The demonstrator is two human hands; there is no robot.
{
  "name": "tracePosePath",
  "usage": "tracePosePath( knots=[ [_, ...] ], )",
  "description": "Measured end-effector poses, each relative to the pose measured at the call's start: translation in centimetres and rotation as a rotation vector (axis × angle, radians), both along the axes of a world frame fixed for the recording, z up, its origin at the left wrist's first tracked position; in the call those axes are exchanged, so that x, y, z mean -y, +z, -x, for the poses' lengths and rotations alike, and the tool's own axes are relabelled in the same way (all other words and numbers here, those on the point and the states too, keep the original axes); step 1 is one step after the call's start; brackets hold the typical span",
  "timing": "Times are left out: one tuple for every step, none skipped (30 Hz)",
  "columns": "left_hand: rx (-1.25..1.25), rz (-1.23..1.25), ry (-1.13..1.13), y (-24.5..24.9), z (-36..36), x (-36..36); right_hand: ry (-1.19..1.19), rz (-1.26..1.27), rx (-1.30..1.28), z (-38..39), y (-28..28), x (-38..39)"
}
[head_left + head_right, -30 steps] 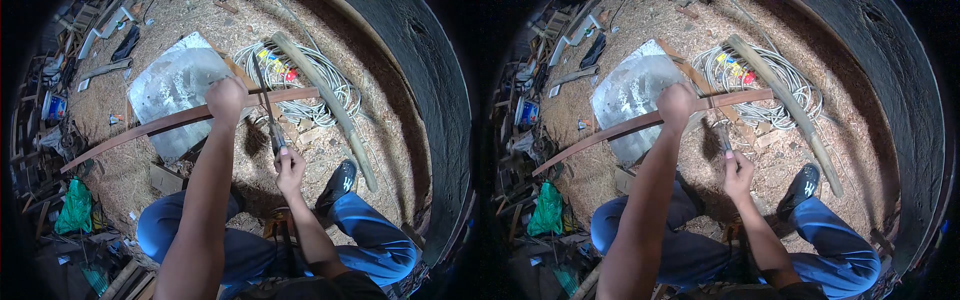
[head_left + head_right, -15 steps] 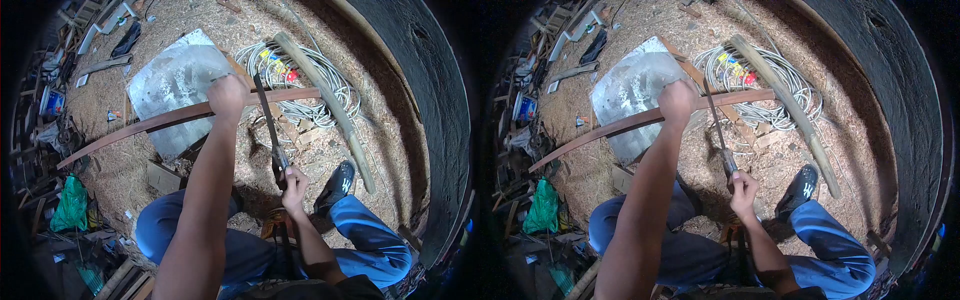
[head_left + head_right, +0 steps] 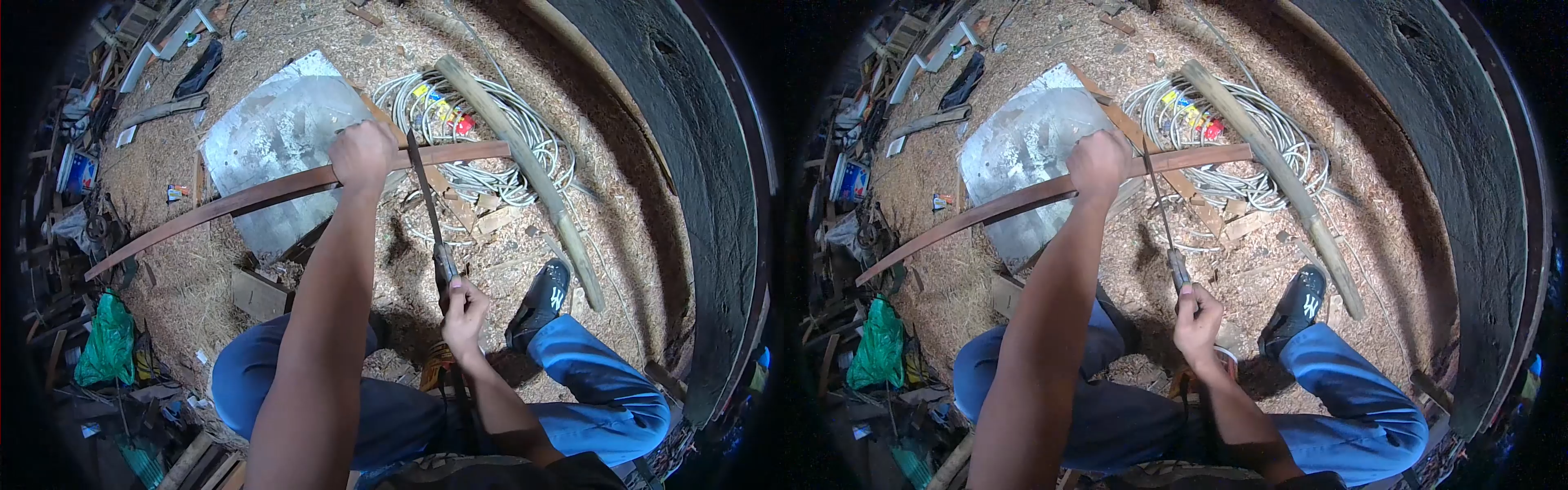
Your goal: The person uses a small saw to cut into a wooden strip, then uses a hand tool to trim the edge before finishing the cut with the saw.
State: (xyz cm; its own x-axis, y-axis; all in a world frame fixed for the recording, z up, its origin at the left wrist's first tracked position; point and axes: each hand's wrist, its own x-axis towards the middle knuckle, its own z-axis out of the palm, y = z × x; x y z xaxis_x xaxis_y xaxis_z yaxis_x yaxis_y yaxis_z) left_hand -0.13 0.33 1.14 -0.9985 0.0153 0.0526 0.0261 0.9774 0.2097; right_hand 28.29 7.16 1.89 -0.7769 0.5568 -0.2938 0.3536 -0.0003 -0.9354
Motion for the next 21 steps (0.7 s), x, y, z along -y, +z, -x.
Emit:
tracePosePath(
  knots=[
    [0.001, -0.004, 0.0, 0.0, 0.0, 0.0, -0.006, -0.016, 0.004, 0.2, 0.2, 0.1],
    [0.002, -0.007, 0.0, 0.0, 0.0, 0.1, -0.013, -0.032, 0.008, 0.2, 0.3, 0.3],
    [-0.001, -0.006, -0.001, -0.3, -0.1, 0.3, -0.014, -0.031, 0.005, 0.1, 0.1, 0.4],
    [-0.013, -0.03, -0.031, -0.5, -0.1, 0.6, -0.003, -0.074, -0.005, 0.1, -0.2, 0.5],
    [-0.025, -0.055, -0.063, -0.8, -0.1, 0.9, 0.007, -0.118, -0.014, 0.0, -0.5, 0.5],
    [-0.025, -0.056, -0.065, -0.7, -0.2, 1.1, 0.004, -0.119, -0.014, -0.1, -0.6, 0.5],
    [-0.053, -0.107, -0.09, -0.7, -0.4, 1.4, 0.007, -0.118, -0.013, -0.1, -0.7, 0.5],
    [-0.083, -0.158, -0.114, -0.6, -0.6, 1.7, 0.011, -0.117, -0.015, -0.2, -0.8, 0.5],
    [-0.087, -0.157, -0.113, -0.4, -0.8, 1.6, 0.012, -0.116, -0.019, -0.3, -0.9, 0.6],
    [-0.085, -0.124, -0.115, -0.3, -0.9, 1.4, 0.021, -0.126, -0.022, -0.5, -1.2, 0.7],
    [-0.083, -0.091, -0.117, -0.1, -1.0, 1.2, 0.03, -0.138, -0.026, -0.6, -1.3, 0.8],
    [-0.084, -0.091, -0.12, -0.1, -1.0, 1.1, 0.027, -0.138, -0.026, -0.9, -1.3, 1.0],
    [-0.054, -0.07, -0.095, 0.0, -1.0, 0.8, 0.015, -0.084, -0.019, -1.2, -1.3, 1.2],
    [-0.026, -0.049, -0.07, 0.0, -0.9, 0.6, 0.003, -0.029, -0.012, -1.3, -1.3, 1.4],
    [-0.026, -0.049, -0.075, 0.1, -0.9, 0.5, 0.027, -0.05, 0.017, -1.5, -0.8, 1.2],
    [-0.01, -0.035, -0.08, 0.2, -1.0, 0.4, 0.022, -0.051, 0.016, -1.6, -0.9, 1.1],
    [0.004, -0.019, -0.086, 0.4, -0.9, 0.3, 0.015, -0.029, -0.006, -1.6, -1.2, 1.1],
    [0.003, -0.017, -0.09, 0.5, -0.7, 0.2, 0.01, -0.006, -0.026, -1.2, -1.0, 1.0],
    [0.007, -0.016, -0.072, 0.4, -0.6, 0.1, 0.028, -0.063, -0.034, -0.5, -0.9, 0.8],
    [0.015, -0.013, -0.056, 0.4, -0.6, 0.0, 0.025, -0.061, -0.029, 0.5, -1.2, 0.5],
    [0.021, -0.013, -0.062, 0.4, -0.7, -0.2, 0.027, -0.06, -0.06, 1.9, -1.3, 0.1]
  ],
)
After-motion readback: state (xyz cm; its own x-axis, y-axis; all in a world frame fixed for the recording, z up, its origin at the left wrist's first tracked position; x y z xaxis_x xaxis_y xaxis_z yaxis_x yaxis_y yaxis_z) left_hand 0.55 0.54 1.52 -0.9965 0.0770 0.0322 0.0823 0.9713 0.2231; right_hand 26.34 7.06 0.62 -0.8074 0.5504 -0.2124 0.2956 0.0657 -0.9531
